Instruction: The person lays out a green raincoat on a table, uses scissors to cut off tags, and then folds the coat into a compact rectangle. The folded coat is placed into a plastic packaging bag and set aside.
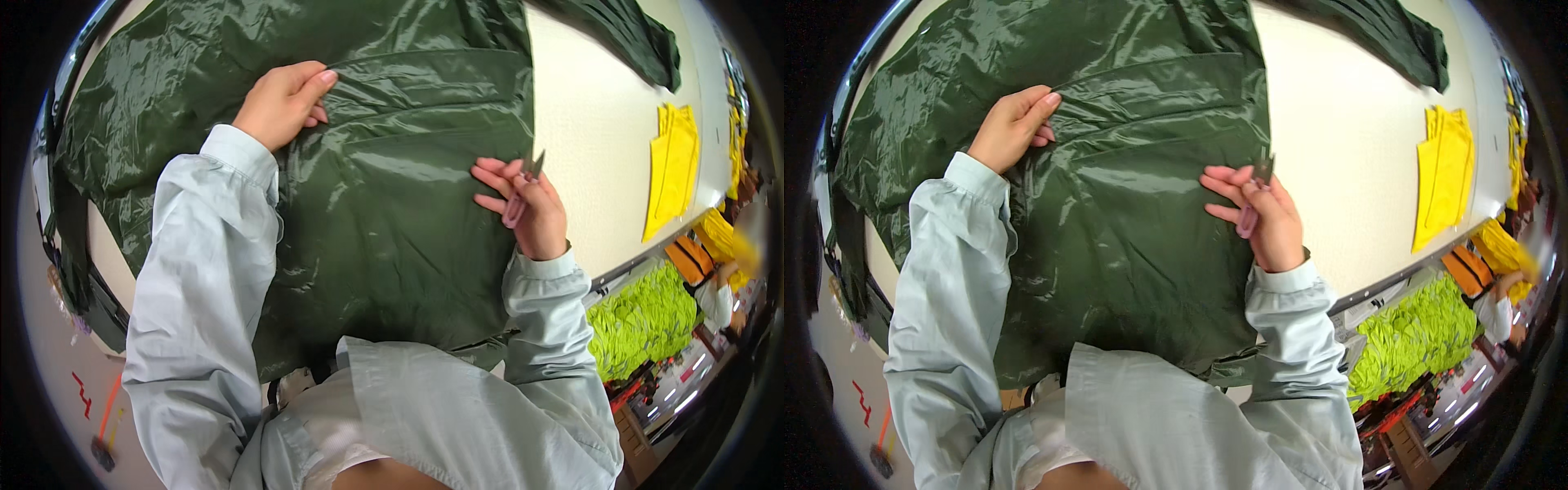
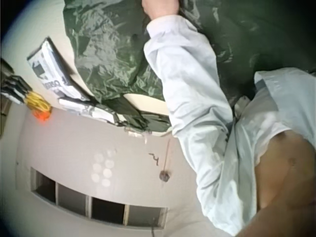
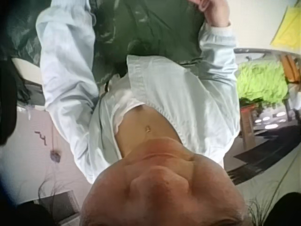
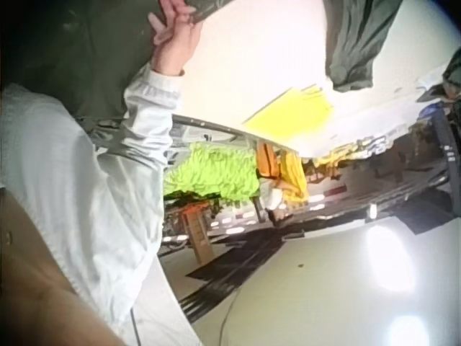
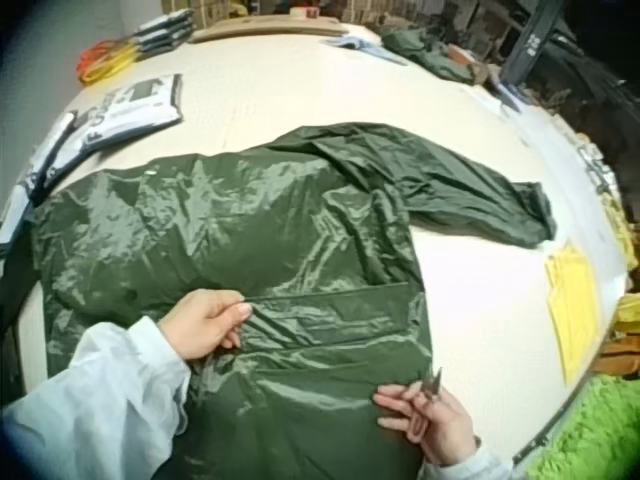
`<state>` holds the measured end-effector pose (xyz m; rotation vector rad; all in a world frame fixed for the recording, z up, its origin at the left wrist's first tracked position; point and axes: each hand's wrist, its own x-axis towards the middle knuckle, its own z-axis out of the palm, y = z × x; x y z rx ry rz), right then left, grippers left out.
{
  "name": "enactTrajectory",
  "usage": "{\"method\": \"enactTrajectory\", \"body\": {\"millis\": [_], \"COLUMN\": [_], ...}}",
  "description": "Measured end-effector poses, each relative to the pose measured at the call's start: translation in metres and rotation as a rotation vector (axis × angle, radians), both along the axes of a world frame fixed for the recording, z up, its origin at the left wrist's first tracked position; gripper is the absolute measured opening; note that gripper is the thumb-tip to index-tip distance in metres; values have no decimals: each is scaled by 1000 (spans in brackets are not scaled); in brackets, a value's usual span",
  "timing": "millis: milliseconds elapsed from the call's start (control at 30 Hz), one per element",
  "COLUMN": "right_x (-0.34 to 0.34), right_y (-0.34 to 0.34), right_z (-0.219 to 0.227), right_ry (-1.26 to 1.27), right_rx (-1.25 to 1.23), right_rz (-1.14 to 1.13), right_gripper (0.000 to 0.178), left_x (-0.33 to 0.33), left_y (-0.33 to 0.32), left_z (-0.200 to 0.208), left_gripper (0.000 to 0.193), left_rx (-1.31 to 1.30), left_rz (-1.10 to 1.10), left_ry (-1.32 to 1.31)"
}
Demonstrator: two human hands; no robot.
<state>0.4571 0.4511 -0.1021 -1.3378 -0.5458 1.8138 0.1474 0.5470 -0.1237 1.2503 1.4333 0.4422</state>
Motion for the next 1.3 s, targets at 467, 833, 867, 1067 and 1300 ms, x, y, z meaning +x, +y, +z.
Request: {"method": "enactTrajectory", "body": {"millis": [467,833,867,1067,1300], "right_x": [13,-81,-104,-243,-328], "right_y": [0,-56,-74,-143,-99], "right_z": [-11,37,39,45,29], "right_ry": [41,-823,-869,-897,-1435], "right_rx": [142,557,595,774,1083], "right_rz": [-49,-251,-185,365,568], "right_gripper": [25,15,13,20,44], "left_x": [-64,-162,-175,-281,-313], "left_y": [-210,-295,-290,-248,-212], "left_z": [66,39,46,44,27], "left_gripper": [62,37,33,60,29], "left_rx": [682,713,862,854,1023], "left_rz": [-702,-262,-205,-116,-249], "left_ry": [645,349,471,882,751]}}
